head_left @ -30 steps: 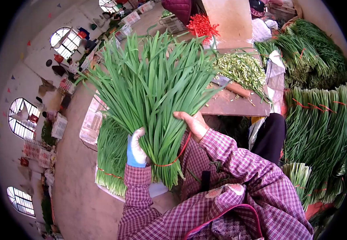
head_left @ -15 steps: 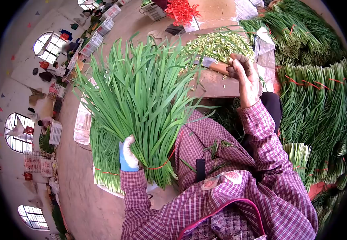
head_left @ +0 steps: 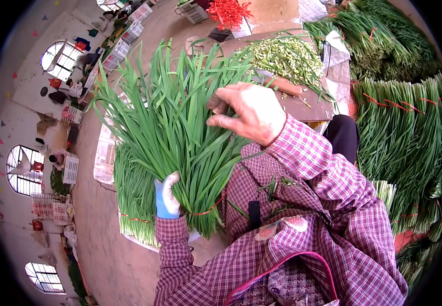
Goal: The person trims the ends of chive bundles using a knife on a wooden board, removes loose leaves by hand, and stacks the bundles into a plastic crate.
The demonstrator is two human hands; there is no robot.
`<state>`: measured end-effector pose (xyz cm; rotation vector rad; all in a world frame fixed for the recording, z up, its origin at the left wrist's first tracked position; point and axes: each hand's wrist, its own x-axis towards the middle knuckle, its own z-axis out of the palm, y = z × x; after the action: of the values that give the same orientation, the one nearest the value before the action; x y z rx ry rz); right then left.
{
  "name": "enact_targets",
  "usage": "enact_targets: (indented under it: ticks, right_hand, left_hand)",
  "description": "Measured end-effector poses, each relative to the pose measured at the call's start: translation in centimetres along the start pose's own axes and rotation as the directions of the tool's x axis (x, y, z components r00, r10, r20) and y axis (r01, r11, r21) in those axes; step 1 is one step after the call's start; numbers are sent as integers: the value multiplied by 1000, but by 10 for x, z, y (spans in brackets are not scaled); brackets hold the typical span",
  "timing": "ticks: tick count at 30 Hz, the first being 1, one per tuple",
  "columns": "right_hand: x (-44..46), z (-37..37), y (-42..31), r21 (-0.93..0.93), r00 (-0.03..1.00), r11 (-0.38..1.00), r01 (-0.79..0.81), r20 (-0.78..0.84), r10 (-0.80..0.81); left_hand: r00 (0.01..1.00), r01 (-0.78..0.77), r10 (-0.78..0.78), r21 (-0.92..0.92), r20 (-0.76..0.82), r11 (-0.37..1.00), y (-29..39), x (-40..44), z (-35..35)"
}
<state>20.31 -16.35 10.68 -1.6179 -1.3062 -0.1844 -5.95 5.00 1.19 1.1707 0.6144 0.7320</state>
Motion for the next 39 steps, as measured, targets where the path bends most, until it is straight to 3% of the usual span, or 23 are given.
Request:
enact_targets:
  ticks: [3, 7, 8, 9, 10, 12, 14, 16, 19, 20, 22, 26, 28, 29, 30, 31, 32, 35, 36, 37, 38, 39]
  right_hand:
    - [-2, 17, 2, -147, 990, 989, 1, 136, 19]
    - [-11, 26, 6, -93, 1000, 995, 22, -3, -22]
    - [-10, 21, 6, 165, 987, 974, -157, -19, 162]
    - [-10, 16, 7, 411, 940, 855, -316, 13, 342]
    - [-10, 21, 27, 524, 920, 812, -257, -124, 372]
    - [-9, 1, 35, 623, 878, 753, -212, -216, 427]
    - [-8, -21, 31, 727, 898, 645, -237, -90, 431]
    - [-3, -24, 38, 453, 942, 870, -197, -158, 296]
    - [-3, -22, 44, 161, 961, 960, -230, -115, 250]
    - [-2, -17, 44, 228, 960, 938, -260, -45, 277]
    - [-2, -13, 42, 161, 963, 949, -270, 24, 269]
    - [-2, -3, 36, 38, 951, 950, -310, 6, 310]
    - [-4, 6, 42, 50, 954, 957, -287, -80, 290]
    - [-5, 7, 45, 188, 930, 925, -329, -108, 352]
    - [-6, 6, 48, 323, 899, 874, -362, -126, 419]
    - [-6, 13, 71, 512, 879, 796, -322, -150, 452]
    - [-4, 6, 69, 585, 831, 752, -303, -224, 509]
    - [-3, -13, 51, 637, 861, 728, -254, -194, 470]
    - [-3, -14, 39, 459, 921, 865, -204, -210, 329]
    - [-2, -16, 21, 107, 977, 991, -86, -187, 105]
    - [0, -14, 6, -250, 991, 965, 76, -84, -100]
    - [0, 0, -4, -306, 969, 931, 200, -79, -235]
  left_hand:
    - [999, 17, -15, -35, 51, 999, -8, 2, -7]
    - [988, -80, 82, -22, 133, 997, -2, -4, 10]
    - [988, -79, 82, -23, 134, 997, -5, -1, 5]
    - [992, -61, 61, -7, 108, 998, -11, 2, -5]
    - [996, -42, 42, 6, 82, 999, -16, 4, -14]
    - [998, -31, 31, 2, 58, 1000, -23, 4, -24]
    - [999, -19, 19, -2, 34, 1000, -30, 6, -36]
    - [995, -89, 84, 81, 61, 993, -34, 11, -43]
    - [992, -61, 54, 59, 113, 996, -34, 12, -43]
    - [992, -61, 54, 57, 115, 997, -34, 11, -40]
    - [994, -58, 56, 11, 97, 998, -33, 7, -34]
    - [994, -20, 23, -27, 110, 999, -31, 5, -27]
    - [1000, 18, -17, -82, 10, 996, -28, -3, -15]
    - [999, 54, -55, -103, 0, 993, -25, -5, -16]
    - [1000, -15, 14, -40, -12, 999, -26, -4, -13]
    - [1000, -26, 26, -2, 4, 1000, -25, -4, -15]
    - [999, -35, 35, 37, 22, 999, -24, -4, -15]
    - [997, -72, 71, 117, 18, 990, -13, -10, 4]
    - [997, -72, 71, 117, 17, 990, -11, -11, 8]
    - [998, -65, 65, 166, 4, 984, -10, -12, 11]
    - [998, -57, 59, 215, -7, 975, -8, -12, 15]
    - [998, -60, 64, 215, -9, 975, -6, -12, 21]
